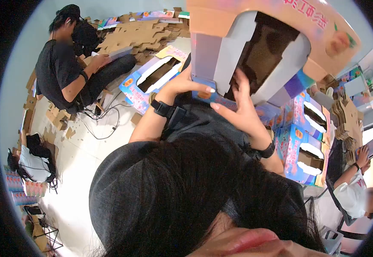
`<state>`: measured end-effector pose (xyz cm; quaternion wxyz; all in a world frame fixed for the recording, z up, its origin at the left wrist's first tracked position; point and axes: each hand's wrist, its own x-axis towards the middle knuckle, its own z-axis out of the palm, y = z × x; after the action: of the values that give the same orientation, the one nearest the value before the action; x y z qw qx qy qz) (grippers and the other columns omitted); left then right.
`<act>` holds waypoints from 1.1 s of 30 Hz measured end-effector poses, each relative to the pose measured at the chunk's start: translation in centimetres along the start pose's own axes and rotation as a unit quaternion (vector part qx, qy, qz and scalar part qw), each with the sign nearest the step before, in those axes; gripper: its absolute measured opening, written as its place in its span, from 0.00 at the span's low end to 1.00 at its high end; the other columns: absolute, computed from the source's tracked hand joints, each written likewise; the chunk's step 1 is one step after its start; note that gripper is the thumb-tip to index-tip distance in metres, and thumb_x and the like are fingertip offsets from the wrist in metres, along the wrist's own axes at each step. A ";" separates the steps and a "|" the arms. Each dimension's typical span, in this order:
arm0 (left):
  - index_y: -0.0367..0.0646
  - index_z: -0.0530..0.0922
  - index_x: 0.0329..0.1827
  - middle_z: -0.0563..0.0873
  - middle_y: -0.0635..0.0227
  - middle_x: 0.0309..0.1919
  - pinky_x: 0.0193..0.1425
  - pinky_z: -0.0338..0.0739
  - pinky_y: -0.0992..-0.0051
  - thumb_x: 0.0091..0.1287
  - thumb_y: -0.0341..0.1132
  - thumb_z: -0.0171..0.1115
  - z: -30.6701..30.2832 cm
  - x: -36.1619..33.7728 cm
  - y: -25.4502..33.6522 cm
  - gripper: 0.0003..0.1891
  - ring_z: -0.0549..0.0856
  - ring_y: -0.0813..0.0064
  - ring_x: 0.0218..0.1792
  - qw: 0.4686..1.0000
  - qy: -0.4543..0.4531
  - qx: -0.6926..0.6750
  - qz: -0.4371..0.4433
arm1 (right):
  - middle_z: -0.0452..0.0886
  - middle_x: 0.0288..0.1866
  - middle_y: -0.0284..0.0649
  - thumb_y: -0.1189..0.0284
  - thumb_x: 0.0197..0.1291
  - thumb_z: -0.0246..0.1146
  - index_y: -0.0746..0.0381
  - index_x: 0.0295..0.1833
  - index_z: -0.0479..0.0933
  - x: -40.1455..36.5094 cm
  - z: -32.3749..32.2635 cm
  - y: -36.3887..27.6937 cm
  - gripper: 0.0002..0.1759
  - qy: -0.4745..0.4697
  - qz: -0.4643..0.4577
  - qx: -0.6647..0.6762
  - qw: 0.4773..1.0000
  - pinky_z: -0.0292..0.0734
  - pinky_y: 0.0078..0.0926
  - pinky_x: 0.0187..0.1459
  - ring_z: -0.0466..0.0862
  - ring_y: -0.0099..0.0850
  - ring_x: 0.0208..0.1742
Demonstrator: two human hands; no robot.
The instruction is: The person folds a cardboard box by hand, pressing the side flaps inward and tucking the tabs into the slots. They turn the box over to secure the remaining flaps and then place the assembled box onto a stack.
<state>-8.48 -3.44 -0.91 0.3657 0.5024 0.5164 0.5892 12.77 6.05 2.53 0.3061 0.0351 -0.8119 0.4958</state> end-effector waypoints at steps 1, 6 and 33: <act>0.39 0.54 0.76 0.76 0.61 0.60 0.66 0.71 0.68 0.45 0.33 0.82 -0.1 0.2 -0.3 0.56 0.76 0.68 0.62 1.000 0.019 -0.003 0.003 | 0.53 0.78 0.54 0.72 0.53 0.73 0.66 0.80 0.38 0.0 -0.7 -1.0 0.59 -0.002 -0.005 -0.027 1.000 0.53 0.41 0.76 0.56 0.44 0.79; 0.41 0.54 0.78 0.74 0.59 0.64 0.70 0.68 0.67 0.52 0.35 0.80 1.2 0.7 0.3 0.53 0.74 0.68 0.66 0.990 0.124 -0.026 0.058 | 0.70 0.70 0.53 0.75 0.54 0.69 0.65 0.74 0.62 -1.9 -4.2 -2.1 0.41 0.077 -0.064 -0.001 0.995 0.60 0.48 0.74 0.66 0.48 0.75; 0.36 0.58 0.78 0.70 0.50 0.71 0.71 0.67 0.68 0.63 0.33 0.71 1.9 3.9 -1.3 0.42 0.73 0.67 0.68 0.893 0.270 0.281 0.226 | 0.80 0.56 0.41 0.62 0.62 0.70 0.70 0.67 0.69 -2.2 -11.0 9.3 0.34 0.327 0.212 0.076 0.918 0.74 0.26 0.56 0.79 0.27 0.54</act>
<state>-7.68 0.99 -1.45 -0.0872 0.5085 0.6122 0.5991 16.29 19.31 -2.43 0.4386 -0.2793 -0.6144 0.5934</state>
